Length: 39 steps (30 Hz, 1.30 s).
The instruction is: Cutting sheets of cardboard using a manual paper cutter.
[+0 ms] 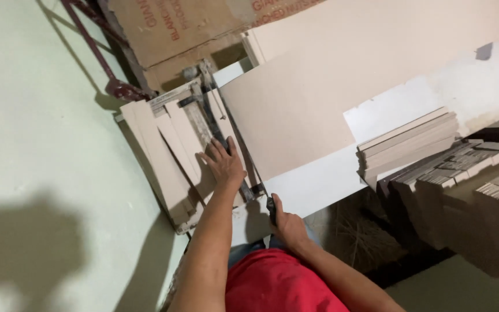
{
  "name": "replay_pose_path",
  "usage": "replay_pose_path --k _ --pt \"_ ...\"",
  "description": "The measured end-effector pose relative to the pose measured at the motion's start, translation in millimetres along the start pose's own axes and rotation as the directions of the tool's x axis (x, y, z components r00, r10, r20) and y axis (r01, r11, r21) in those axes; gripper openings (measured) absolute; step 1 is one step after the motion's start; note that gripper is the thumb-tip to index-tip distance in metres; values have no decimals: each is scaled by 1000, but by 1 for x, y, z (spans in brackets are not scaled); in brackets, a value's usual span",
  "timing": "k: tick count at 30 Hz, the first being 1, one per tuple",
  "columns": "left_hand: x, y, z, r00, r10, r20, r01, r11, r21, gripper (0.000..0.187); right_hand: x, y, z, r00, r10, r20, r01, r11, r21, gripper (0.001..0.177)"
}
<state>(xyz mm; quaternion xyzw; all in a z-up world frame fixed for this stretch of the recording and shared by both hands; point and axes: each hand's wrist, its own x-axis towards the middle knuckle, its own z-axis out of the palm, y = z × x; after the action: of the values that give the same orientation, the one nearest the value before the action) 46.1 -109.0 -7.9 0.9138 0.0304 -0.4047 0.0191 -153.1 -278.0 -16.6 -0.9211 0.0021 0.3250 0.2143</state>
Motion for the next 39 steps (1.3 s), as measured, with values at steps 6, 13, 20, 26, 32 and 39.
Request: replay_pose_path --k 6,13,20,26,32,39 --pt "10 -1 16 999 28 -16 -29 999 -26 122 0 0 2 990 65 127 -70 997 38 81" --pt "-11 0 5 993 60 -98 -44 986 159 109 -26 -32 -69 990 46 134 -64 989 133 93" --pt "-27 -3 37 857 395 -331 -463 872 -159 36 -5 -9 -128 953 170 251 -282 797 533 52" --pt "-38 -56 76 592 777 -215 -613 607 507 13 83 53 -111 850 449 275 -255 -107 961 112" --pt "-37 -112 26 780 625 36 -601 731 322 40 73 94 -87 861 474 184 -58 -266 962 38" --pt "-48 -70 -9 849 451 -275 -392 887 243 47 50 59 -66 836 499 228 -310 87 947 41"
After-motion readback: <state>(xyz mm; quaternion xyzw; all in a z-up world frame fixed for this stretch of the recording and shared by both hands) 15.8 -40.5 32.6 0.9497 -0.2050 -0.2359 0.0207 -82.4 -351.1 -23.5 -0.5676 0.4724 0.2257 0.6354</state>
